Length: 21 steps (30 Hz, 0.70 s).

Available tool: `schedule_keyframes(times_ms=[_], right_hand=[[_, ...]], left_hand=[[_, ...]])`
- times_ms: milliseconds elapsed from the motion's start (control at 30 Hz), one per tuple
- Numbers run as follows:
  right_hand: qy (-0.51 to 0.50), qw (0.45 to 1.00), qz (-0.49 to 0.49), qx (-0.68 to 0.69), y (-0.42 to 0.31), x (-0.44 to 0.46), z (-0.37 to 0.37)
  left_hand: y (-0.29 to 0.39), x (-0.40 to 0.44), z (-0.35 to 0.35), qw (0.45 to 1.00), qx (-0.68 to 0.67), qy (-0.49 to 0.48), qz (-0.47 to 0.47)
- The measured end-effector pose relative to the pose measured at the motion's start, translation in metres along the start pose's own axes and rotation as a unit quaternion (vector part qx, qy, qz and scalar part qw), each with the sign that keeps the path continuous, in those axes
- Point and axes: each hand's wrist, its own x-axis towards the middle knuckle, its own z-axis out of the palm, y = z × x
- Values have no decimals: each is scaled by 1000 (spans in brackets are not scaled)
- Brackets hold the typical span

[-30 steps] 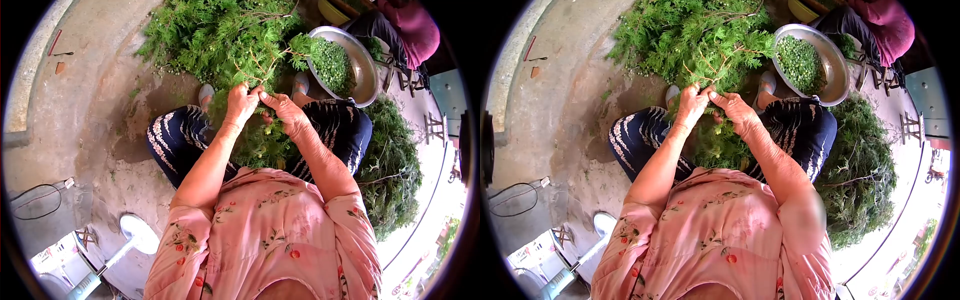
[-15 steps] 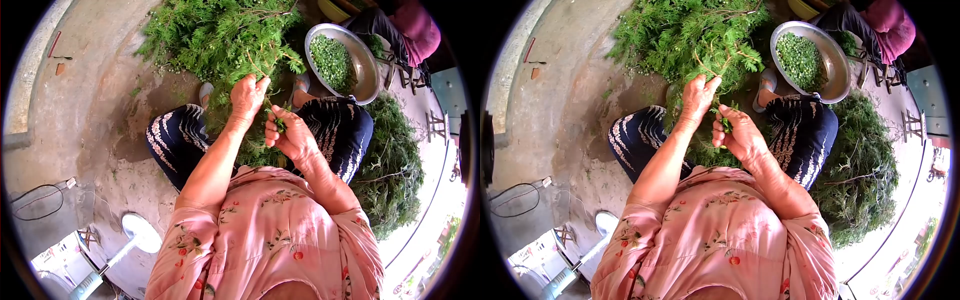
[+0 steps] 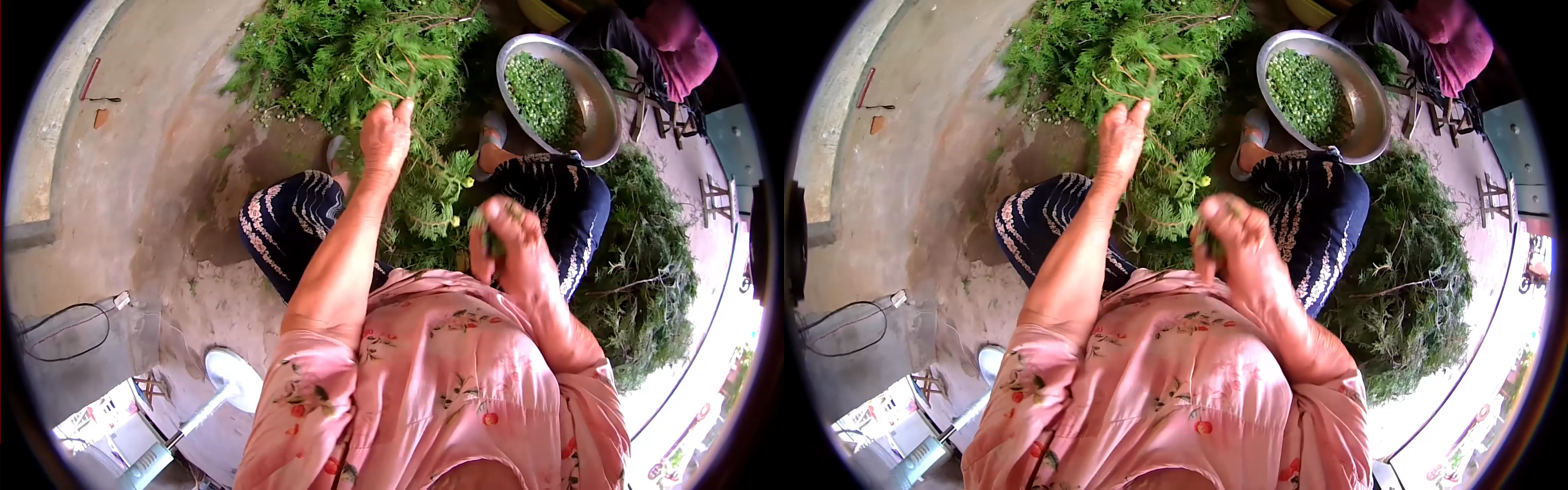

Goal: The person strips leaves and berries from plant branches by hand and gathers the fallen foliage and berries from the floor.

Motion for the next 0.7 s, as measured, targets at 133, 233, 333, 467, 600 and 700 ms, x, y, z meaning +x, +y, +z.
schedule_keyframes(times_ms=[133, 233, 333, 467, 600, 700], right_hand=[[29, 996, -75, 25, 18, 61, -44], [14, 994, -69, 84, 23, 89, -61], [0, 993, -64, -96, 28, 102, -52], [-71, 959, -88, -259, 34, 107, -24], [-14, 932, 5, -362, 40, 104, -6], [-42, 982, 34, -180, 64, 111, -10]], left_hand=[[10, -5, -16, 990, -143, -8, -19], [20, -11, -20, 995, -94, -29, 11], [20, -12, -22, 997, -51, -55, 20], [24, -13, -15, 997, -28, -74, 14], [17, -8, 1, 996, 44, -49, 63], [16, -9, 1, 998, -23, -55, -14]])
